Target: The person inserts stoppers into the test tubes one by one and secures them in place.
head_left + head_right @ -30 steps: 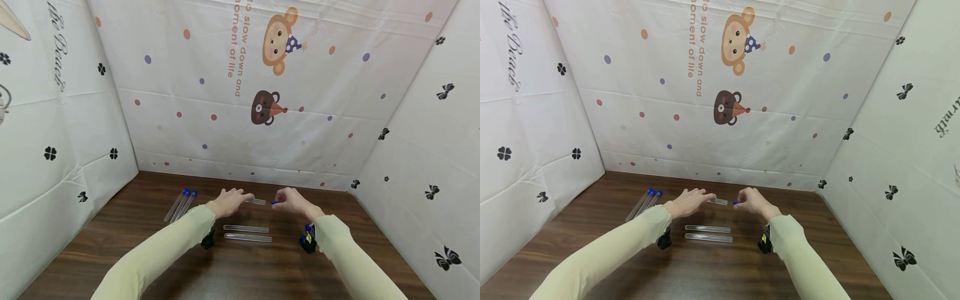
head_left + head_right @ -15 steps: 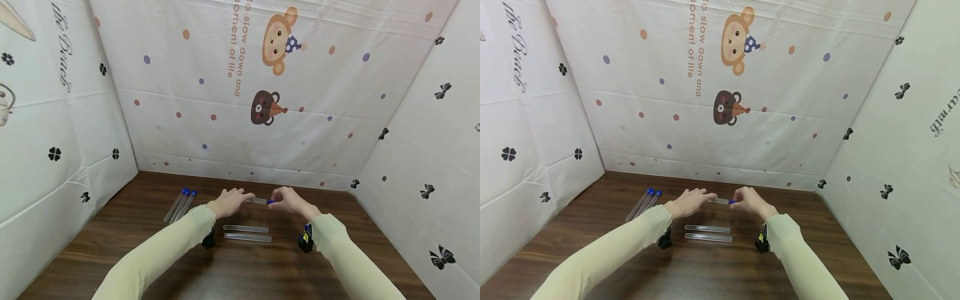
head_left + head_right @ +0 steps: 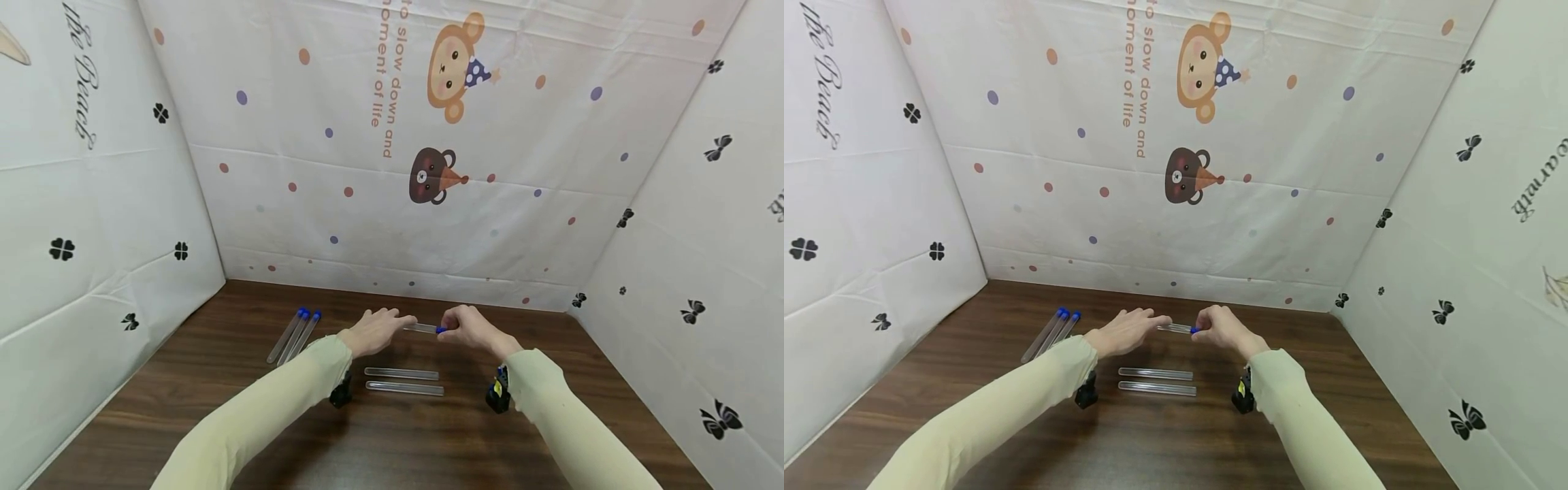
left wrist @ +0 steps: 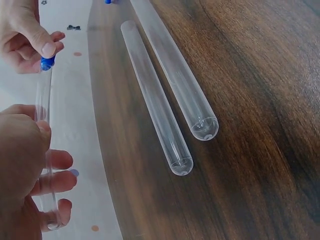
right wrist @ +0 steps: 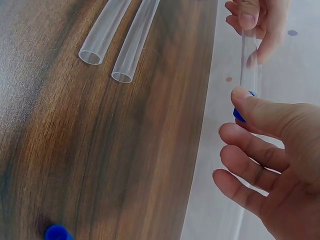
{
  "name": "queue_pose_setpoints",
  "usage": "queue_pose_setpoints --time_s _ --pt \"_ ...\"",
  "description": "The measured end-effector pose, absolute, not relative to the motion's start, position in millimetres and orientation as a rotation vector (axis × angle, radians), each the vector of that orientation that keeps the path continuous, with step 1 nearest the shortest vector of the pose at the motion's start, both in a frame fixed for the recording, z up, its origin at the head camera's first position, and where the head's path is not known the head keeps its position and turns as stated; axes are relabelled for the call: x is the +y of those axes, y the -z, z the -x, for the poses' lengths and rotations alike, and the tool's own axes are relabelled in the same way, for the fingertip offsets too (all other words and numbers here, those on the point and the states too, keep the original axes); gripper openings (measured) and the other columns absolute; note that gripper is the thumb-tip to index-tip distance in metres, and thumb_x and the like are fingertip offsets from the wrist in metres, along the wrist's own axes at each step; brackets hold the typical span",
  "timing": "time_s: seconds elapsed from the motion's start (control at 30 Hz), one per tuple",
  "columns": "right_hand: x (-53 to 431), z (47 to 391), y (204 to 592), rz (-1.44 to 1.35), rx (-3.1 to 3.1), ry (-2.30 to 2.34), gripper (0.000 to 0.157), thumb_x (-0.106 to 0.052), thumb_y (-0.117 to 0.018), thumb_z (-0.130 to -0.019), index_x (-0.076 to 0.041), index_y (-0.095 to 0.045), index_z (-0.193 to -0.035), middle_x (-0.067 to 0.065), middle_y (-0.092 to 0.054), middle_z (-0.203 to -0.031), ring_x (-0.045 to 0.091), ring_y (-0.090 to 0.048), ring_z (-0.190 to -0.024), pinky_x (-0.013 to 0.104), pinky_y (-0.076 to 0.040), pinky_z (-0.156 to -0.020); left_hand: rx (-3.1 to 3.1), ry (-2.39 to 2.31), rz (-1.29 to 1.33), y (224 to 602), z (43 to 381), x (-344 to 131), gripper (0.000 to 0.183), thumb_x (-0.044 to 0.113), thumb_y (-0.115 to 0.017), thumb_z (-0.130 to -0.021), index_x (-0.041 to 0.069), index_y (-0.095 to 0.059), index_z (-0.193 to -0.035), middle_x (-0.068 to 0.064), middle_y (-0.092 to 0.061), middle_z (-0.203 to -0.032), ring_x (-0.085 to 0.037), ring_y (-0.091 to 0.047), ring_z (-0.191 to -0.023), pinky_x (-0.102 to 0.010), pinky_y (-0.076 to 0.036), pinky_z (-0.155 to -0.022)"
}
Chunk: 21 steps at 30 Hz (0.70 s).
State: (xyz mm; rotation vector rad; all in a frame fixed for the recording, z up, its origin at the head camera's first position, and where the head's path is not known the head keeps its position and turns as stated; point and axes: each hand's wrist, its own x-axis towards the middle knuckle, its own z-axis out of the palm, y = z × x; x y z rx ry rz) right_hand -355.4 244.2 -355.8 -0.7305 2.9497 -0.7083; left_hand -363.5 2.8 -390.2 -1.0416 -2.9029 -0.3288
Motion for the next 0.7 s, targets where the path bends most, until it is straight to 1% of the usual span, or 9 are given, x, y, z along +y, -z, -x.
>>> queue_pose_setpoints --time_s 0.13,0.27,0.37,0.47,0.6,0.7 --pt "243 355 355 0.707 2.948 0.716 0.014 -0.018 -0.075 -0.084 -0.008 -0.067 -0.081 0.012 -0.068 -0.081 0.010 -0.051 -0.066 0.027 -0.044 -0.060 -2.862 0.300 1.067 390 363 4 0.048 0.008 -0.045 -0.101 0.032 -0.043 -0.142 -0.006 -0.057 -0.133 -0.027 -0.054 -0.122 -0.058 -0.039 -0.102" --pt "243 356 356 0.685 2.938 0.749 0.012 -0.016 -0.075 -0.084 -0.008 -0.066 -0.081 0.015 -0.068 -0.082 0.014 -0.054 -0.066 0.027 -0.045 -0.059 -2.842 0.291 1.061 390 363 6 0.039 0.015 -0.044 -0.103 0.031 -0.046 -0.138 -0.003 -0.062 -0.120 -0.023 -0.059 -0.110 -0.053 -0.044 -0.097" --pt "245 357 358 0.654 2.904 0.822 0.010 -0.013 -0.073 -0.085 -0.007 -0.065 -0.084 0.016 -0.068 -0.084 0.020 -0.059 -0.070 0.027 -0.046 -0.060 -2.824 0.276 1.051 391 363 6 0.033 0.019 -0.044 -0.103 0.024 -0.047 -0.135 -0.002 -0.063 -0.113 -0.021 -0.061 -0.103 -0.047 -0.049 -0.092" --pt "248 357 359 0.594 2.827 0.954 0.011 -0.012 -0.070 -0.088 -0.004 -0.065 -0.092 0.017 -0.067 -0.087 0.027 -0.061 -0.075 0.030 -0.049 -0.063 -2.795 0.260 1.042 391 364 6 0.028 0.021 -0.045 -0.103 0.018 -0.049 -0.130 -0.001 -0.064 -0.105 -0.019 -0.063 -0.095 -0.039 -0.052 -0.081" --pt "253 357 358 0.524 2.687 1.154 0.020 -0.014 -0.060 -0.095 0.002 -0.064 -0.105 0.018 -0.066 -0.090 0.034 -0.062 -0.078 0.036 -0.053 -0.067 -2.746 0.234 1.034 392 366 5 0.021 0.022 -0.045 -0.103 0.015 -0.050 -0.122 -0.001 -0.063 -0.096 -0.017 -0.063 -0.083 -0.030 -0.049 -0.064" --pt "255 358 359 0.494 2.611 1.254 0.027 -0.016 -0.052 -0.100 0.006 -0.063 -0.112 0.013 -0.067 -0.088 0.032 -0.063 -0.076 0.037 -0.055 -0.067 -2.721 0.215 1.034 392 366 4 0.019 0.022 -0.044 -0.103 0.015 -0.051 -0.119 -0.001 -0.063 -0.094 -0.016 -0.062 -0.080 -0.026 -0.045 -0.058"
